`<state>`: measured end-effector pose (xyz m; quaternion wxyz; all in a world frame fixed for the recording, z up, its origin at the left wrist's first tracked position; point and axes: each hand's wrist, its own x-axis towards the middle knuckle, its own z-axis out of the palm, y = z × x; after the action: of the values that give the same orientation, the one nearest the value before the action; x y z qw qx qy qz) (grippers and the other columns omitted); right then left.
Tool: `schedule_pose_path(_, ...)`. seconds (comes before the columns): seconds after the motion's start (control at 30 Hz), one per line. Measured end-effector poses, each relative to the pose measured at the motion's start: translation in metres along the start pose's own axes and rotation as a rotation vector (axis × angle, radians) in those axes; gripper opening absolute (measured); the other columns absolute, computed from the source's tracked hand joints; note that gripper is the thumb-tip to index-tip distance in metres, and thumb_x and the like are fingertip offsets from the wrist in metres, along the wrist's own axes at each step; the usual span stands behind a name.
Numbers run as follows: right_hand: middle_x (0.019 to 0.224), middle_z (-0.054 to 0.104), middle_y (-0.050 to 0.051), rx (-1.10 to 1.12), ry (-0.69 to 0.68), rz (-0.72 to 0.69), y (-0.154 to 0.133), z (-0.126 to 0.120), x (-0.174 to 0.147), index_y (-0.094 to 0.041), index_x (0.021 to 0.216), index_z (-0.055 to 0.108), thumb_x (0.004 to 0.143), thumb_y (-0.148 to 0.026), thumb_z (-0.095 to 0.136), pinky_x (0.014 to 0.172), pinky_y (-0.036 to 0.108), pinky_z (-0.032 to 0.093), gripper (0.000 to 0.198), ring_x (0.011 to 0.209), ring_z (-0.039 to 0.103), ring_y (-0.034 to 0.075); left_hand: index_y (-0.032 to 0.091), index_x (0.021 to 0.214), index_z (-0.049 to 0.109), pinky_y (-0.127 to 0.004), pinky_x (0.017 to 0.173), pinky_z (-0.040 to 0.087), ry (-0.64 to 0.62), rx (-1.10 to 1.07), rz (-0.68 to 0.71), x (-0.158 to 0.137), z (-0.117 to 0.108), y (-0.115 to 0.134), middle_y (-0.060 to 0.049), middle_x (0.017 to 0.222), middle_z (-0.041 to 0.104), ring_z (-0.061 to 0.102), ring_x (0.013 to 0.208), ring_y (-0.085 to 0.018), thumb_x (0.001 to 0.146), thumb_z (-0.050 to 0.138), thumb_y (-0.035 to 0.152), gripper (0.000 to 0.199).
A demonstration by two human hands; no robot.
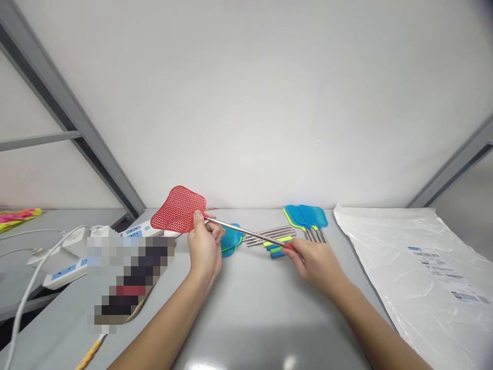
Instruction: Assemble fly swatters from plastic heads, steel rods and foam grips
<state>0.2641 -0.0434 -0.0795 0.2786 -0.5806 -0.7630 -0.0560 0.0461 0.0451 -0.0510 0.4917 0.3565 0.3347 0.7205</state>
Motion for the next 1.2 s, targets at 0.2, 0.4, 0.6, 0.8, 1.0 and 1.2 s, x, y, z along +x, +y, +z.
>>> schedule_pose_path(0.2,0.065,0.062,0.000,0.089,-0.012,0.047,-0.028,0.009,0.001,-0.020,0.077,0.054,0.098,-0.040,0.036,0.052,0.026,0.021,0.034,0.054,0.054,0.012,0.018,0.078,0.052,-0.021,0.044,0.024,-0.174,0.067,-0.167,-0.042,0.017,-0.013,0.009,0.042,0.029,0.024,0.041,-0.007,0.089,0.046,0.055,0.038)
schedule_pose_path(0.4,0.060,0.059,0.000,0.109,-0.039,0.100,-0.035,0.014,0.001,-0.020,0.072,0.051,0.098,-0.042,0.034,0.051,0.027,0.022,0.038,0.052,0.054,0.013,0.020,0.059,0.044,-0.026,0.044,0.022,-0.262,0.185,-0.214,-0.054,0.017,-0.021,0.006,0.041,0.029,0.028,0.041,-0.010,0.087,0.041,0.063,0.051)
schedule_pose_path(0.6,0.071,0.066,0.001,0.177,-0.114,0.116,-0.027,0.010,0.005,-0.021,0.087,0.058,0.096,-0.042,0.037,0.054,0.025,0.029,0.031,0.063,0.060,0.015,0.019,0.067,0.050,-0.025,0.046,0.022,-0.293,0.216,-0.218,-0.048,0.010,-0.027,0.005,0.044,0.032,0.028,0.043,-0.010,0.088,0.041,0.061,0.048)
schedule_pose_path(0.8,0.075,0.067,-0.001,0.243,-0.114,0.146,-0.021,0.004,0.005,-0.025,0.102,0.057,0.095,-0.040,0.041,0.055,0.024,0.034,0.024,0.061,0.059,0.014,0.017,0.080,0.058,-0.022,0.046,0.025,-0.271,0.185,-0.252,-0.044,0.009,-0.029,0.005,0.050,0.038,0.032,0.047,-0.009,0.087,0.047,0.057,0.042)
schedule_pose_path(1.0,0.077,0.066,0.000,0.285,-0.061,0.140,-0.017,0.005,0.003,-0.024,0.098,0.060,0.093,-0.038,0.045,0.058,0.025,0.038,0.021,0.063,0.059,0.014,0.017,0.085,0.059,-0.021,0.047,0.028,-0.306,0.132,-0.266,-0.046,0.010,-0.028,0.004,0.054,0.041,0.035,0.048,-0.008,0.086,0.049,0.055,0.040)
schedule_pose_path(1.2,0.083,0.065,0.003,0.386,0.027,0.121,-0.014,0.009,0.003,-0.022,0.094,0.059,0.091,-0.035,0.050,0.060,0.026,0.041,0.016,0.068,0.057,0.014,0.017,0.073,0.055,-0.022,0.047,0.028,-0.347,0.114,-0.350,-0.049,0.011,-0.029,0.005,0.055,0.040,0.033,0.048,-0.008,0.082,0.054,0.059,0.043)
